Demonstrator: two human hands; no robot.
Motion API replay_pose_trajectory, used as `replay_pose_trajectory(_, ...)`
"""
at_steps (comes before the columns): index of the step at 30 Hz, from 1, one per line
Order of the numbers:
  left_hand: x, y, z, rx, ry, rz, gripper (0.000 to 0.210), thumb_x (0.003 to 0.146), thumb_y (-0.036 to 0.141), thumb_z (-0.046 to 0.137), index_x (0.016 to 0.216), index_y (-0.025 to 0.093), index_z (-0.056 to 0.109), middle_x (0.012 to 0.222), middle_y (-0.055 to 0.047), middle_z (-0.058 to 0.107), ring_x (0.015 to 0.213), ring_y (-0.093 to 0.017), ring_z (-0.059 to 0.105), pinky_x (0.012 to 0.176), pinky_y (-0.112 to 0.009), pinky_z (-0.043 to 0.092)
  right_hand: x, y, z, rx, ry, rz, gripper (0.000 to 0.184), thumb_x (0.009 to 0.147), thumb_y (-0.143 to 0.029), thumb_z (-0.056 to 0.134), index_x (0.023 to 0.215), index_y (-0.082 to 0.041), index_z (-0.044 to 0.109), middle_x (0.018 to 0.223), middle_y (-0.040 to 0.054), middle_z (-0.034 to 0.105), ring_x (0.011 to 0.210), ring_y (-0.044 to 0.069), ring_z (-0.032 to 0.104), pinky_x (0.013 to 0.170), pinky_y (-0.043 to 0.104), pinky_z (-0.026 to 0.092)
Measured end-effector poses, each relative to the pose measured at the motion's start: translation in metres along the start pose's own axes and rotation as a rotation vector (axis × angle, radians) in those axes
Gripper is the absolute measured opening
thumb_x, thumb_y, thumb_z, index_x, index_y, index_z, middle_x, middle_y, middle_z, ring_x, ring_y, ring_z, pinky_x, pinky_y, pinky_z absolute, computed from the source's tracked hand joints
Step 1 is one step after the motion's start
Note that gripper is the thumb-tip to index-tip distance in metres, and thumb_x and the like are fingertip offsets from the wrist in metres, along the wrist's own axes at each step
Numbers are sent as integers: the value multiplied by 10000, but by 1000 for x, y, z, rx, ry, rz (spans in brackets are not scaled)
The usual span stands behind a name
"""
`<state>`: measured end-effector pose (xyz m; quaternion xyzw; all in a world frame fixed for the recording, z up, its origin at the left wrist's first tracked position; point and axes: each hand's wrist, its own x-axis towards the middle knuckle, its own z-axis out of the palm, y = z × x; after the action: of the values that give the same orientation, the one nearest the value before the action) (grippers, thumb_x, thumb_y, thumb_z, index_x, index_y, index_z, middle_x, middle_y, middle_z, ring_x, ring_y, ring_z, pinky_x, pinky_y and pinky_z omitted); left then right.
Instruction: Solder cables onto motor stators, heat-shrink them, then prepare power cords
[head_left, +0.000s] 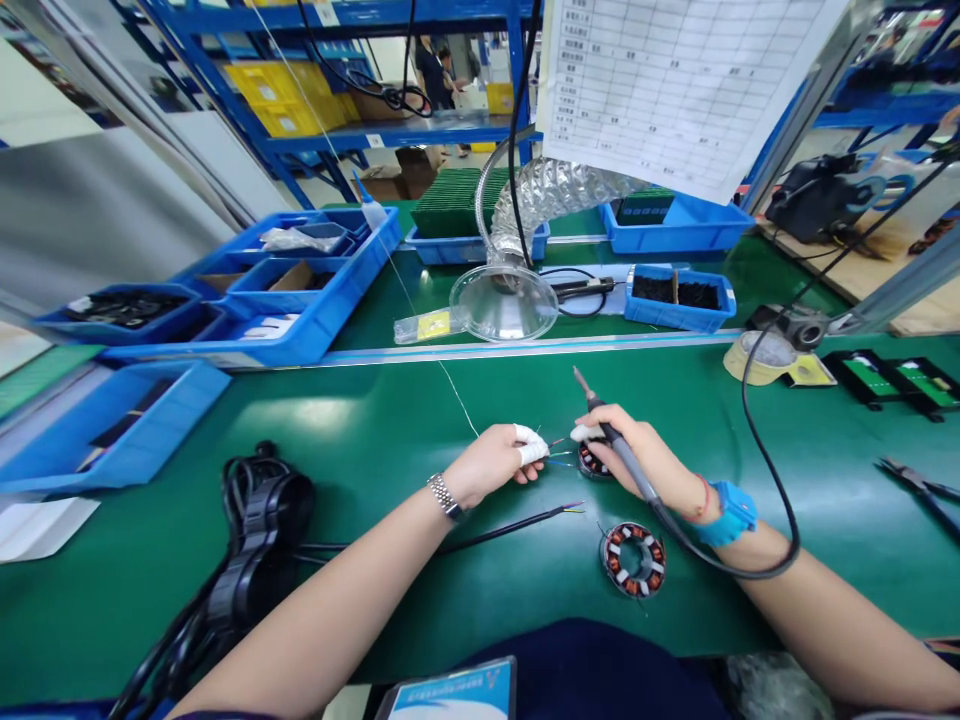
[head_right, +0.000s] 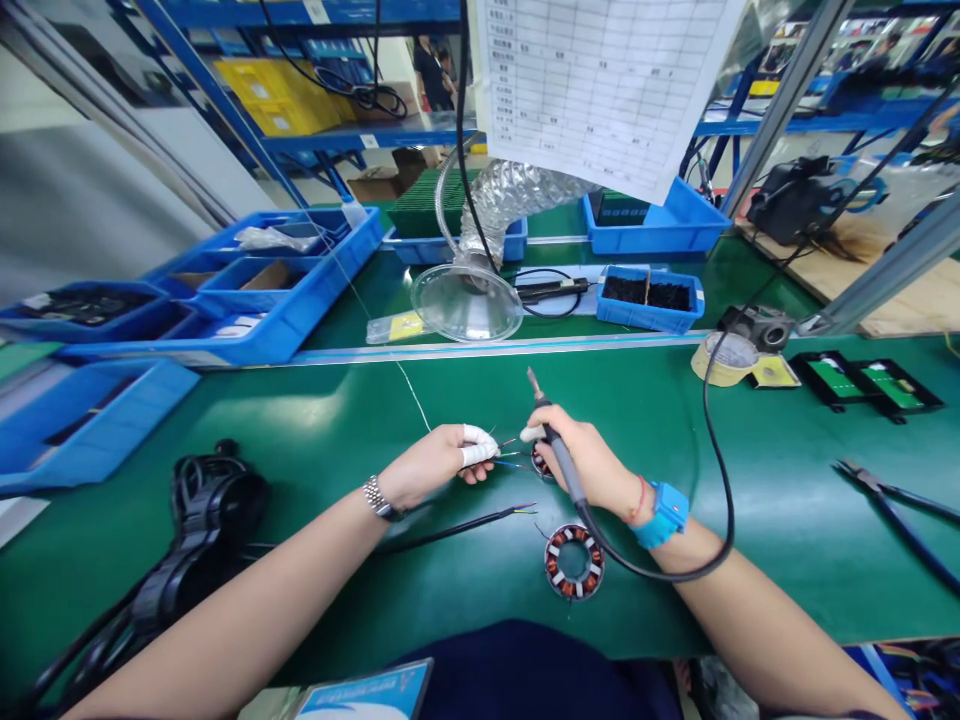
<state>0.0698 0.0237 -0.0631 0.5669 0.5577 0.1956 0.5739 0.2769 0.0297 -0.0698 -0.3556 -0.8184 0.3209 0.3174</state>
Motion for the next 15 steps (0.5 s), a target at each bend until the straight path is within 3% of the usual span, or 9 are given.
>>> replay_pose_trajectory(4,8,7,9,121,80,95,133,698,224,508,602,141,548,528,21,511,486,-100,462,492,-214,364,17,5,6,89,16,63,327,764,-109,483,1054,-228,390,910,25,619,792,142,615,681,256,474)
replay_pose_trajectory(8,9,8,12,199,130,182,141,704,233,525,609,146,583,616,10,565,615,-129,489,582,-227,365,23,7,11,146,-32,96,283,775,-110,451,1023,-230,387,755,-21,617,655,112,593,622,231,457)
replay_pose_trajectory(15,3,4,12,188,138,150,191,725,302,541,654,146,626,587,2,583,588,-133,503,568,-229,373,22,7,13,108,-62,80,295,750,-134,505,1015,-215,404,724,-36,588,551,80,503,565,198,399)
